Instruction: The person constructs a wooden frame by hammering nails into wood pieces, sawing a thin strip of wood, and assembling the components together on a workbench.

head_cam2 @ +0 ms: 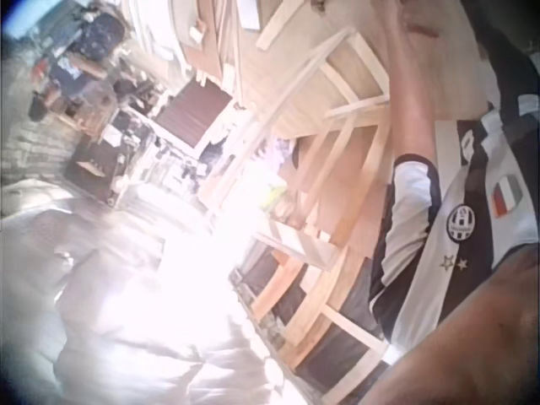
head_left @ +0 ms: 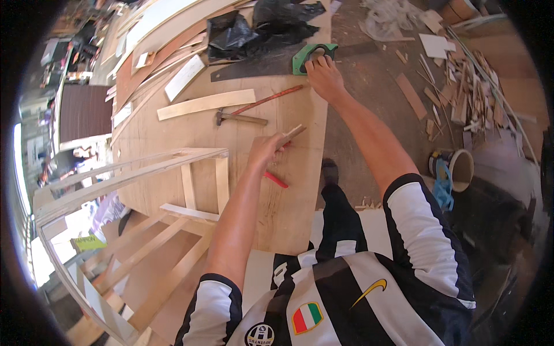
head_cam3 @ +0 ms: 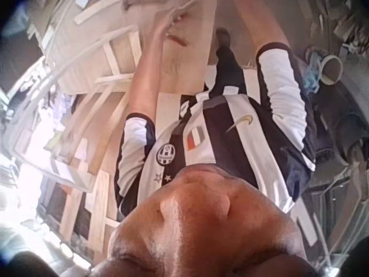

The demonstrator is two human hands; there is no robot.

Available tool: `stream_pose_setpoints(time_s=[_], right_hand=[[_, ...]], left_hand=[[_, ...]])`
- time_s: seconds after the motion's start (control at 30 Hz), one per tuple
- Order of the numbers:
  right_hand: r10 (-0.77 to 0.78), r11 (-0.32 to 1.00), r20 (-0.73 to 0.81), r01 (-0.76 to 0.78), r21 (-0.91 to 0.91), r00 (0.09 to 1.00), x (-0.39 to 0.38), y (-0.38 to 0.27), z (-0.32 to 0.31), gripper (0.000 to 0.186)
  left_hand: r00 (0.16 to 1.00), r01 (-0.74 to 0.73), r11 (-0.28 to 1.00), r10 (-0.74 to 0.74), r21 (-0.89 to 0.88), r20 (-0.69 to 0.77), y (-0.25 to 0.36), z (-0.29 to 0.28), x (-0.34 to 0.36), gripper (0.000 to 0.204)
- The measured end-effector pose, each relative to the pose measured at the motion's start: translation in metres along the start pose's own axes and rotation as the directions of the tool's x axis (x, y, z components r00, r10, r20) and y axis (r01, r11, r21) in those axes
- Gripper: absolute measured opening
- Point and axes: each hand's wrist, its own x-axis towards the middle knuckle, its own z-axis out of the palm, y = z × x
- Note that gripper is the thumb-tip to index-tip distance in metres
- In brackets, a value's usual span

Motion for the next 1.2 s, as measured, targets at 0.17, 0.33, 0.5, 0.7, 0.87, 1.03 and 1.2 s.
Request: stream_pose_setpoints(time_s=[0.17, 0.33, 0.5, 0.7, 0.87, 1.03, 1.2], right_hand=[[-0.023, 0.993, -0.084, 0.032, 0.113, 0.996, -0.057, 0.004, -0.025, 0.023], [0.474, 0.591, 0.128, -0.422, 0.687, 0.871, -0.12, -0.027, -0.094, 0.025], [0.766, 0.185, 0.25, -0.576, 0.797, 0.592, -0.22, -0.066, -0.145, 0.028], [0.813, -0.315, 0.507, -0.516, 0.796, 0.286, -0.325, -0.144, -0.205, 0.045], [0.918, 0.065, 0.199, -0.626, 0.777, 0.342, -0.353, -0.213, -0.194, 0.045], [0.9, 0.245, 0.064, -0.622, 0.744, 0.43, -0.347, -0.239, -0.188, 0.046], [0.894, 0.284, 0.047, -0.643, 0.711, 0.446, -0.353, -0.243, -0.181, 0.047]], left_hand=[[0.989, -0.097, 0.992, 0.087, 0.081, 0.123, -0.014, 0.02, 0.007, 0.049], [0.97, -0.233, 0.821, 0.156, 0.522, 0.187, -0.037, 0.041, 0.019, 0.057], [0.937, -0.348, 0.658, 0.237, 0.667, 0.255, -0.05, 0.056, 0.017, 0.053], [0.958, -0.285, 0.623, 0.196, 0.729, 0.207, -0.019, 0.071, -0.029, 0.05], [0.957, -0.267, 0.592, 0.256, 0.76, 0.137, -0.031, 0.081, -0.025, 0.048], [0.894, -0.368, 0.485, 0.419, 0.793, 0.158, -0.037, 0.091, -0.016, 0.041], [0.9, -0.382, 0.444, 0.379, 0.81, 0.216, -0.027, 0.1, -0.021, 0.038]])
